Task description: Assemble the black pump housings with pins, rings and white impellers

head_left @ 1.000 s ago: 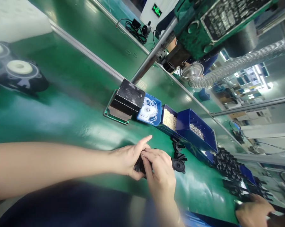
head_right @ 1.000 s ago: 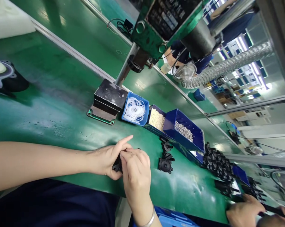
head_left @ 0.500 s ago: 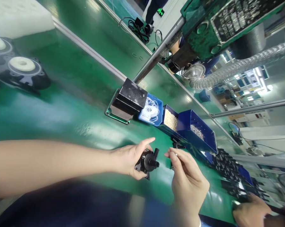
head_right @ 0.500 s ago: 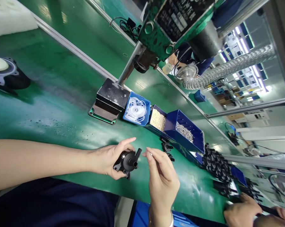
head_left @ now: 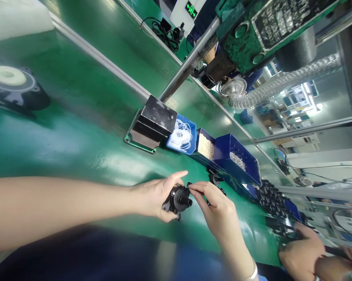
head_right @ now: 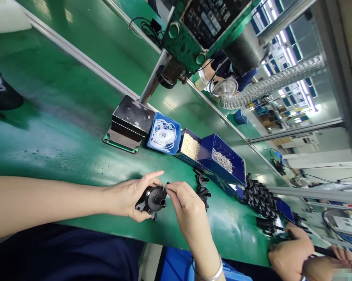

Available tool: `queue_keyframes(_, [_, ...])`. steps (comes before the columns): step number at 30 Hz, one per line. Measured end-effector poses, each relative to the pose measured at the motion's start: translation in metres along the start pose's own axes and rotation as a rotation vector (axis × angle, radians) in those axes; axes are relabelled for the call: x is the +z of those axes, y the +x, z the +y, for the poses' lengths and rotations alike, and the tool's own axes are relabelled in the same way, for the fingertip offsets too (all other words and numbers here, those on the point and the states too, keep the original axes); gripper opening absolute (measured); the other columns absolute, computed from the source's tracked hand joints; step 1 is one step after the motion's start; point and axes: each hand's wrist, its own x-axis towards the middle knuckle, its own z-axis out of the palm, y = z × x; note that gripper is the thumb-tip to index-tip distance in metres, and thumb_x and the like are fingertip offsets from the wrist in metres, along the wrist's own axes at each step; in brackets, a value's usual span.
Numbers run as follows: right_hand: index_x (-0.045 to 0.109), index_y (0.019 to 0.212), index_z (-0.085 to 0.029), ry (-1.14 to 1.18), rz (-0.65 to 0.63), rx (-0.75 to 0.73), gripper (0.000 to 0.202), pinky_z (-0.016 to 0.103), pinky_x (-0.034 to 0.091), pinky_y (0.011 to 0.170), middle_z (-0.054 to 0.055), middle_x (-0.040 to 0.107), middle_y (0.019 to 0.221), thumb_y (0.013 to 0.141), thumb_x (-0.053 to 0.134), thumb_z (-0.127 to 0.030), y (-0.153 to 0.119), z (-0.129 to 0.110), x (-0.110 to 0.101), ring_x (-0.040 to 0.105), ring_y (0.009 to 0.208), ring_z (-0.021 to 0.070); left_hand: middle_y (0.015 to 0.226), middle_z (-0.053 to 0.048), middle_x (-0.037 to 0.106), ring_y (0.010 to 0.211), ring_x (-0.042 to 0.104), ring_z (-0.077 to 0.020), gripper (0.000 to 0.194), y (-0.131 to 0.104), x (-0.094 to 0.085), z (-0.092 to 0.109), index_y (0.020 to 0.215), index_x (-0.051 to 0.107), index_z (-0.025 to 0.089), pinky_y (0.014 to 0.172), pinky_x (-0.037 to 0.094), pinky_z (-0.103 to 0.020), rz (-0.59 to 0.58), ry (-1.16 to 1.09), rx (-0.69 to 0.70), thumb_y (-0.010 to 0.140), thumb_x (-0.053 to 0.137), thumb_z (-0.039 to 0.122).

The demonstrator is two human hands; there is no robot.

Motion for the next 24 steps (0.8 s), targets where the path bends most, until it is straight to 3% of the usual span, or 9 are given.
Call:
queue_keyframes(11, [0.068,0.105,-0.02,-0.051,-0.157,-0.114,0.025,0.031,0.062,0.073,0.009,0.069,0.097,0.096,0.047,-0.01,0.01,-0.008,-0.004,0.069,0.085,0.0193,0.128,-0.012,0.056,0.102,0.067,-0.0274,0.115,-0.001,0.0,-0.003,0.152,-0.003,0.025,0.087,0.054,-0.038,-0.024,0.015,-0.021,0.068,0.074,0.025])
queue_keyframes(16, [0.07,0.103,-0.021,-0.006,-0.089,-0.108,0.021,0.027,0.061,0.074,0.008,0.07,0.105,0.096,0.052,-0.014,0.014,-0.007,-0.01,0.07,0.092,0.018,0.131,-0.014,0.055,0.107,0.066,-0.0301,0.115,-0.002,0.001,-0.003,0.153,0.001,0.024,0.089,0.054,-0.04,-0.005,0.013,-0.026,0.067,0.076,0.027])
queue_keyframes(21, [0.07,0.108,-0.024,0.0,0.088,0.057,0.022,0.029,0.056,0.07,0.003,0.068,0.086,0.092,0.06,-0.013,0.003,-0.01,-0.03,0.067,0.079,0.0168,0.127,-0.014,0.059,0.102,0.067,-0.0288,0.113,-0.001,-0.001,-0.001,0.152,0.005,0.022,0.087,0.054,-0.04,-0.009,-0.007,-0.039,0.066,0.078,0.027])
queue_keyframes(24, [0.069,0.108,-0.024,0.075,0.035,0.056,0.023,0.028,0.055,0.068,0.003,0.068,0.085,0.091,0.061,-0.011,-0.008,-0.02,-0.038,0.067,0.08,0.0175,0.124,-0.012,0.06,0.099,0.068,-0.027,0.111,-0.001,-0.003,0.001,0.152,0.007,0.023,0.085,0.054,-0.037,-0.013,-0.011,-0.052,0.066,0.077,0.026])
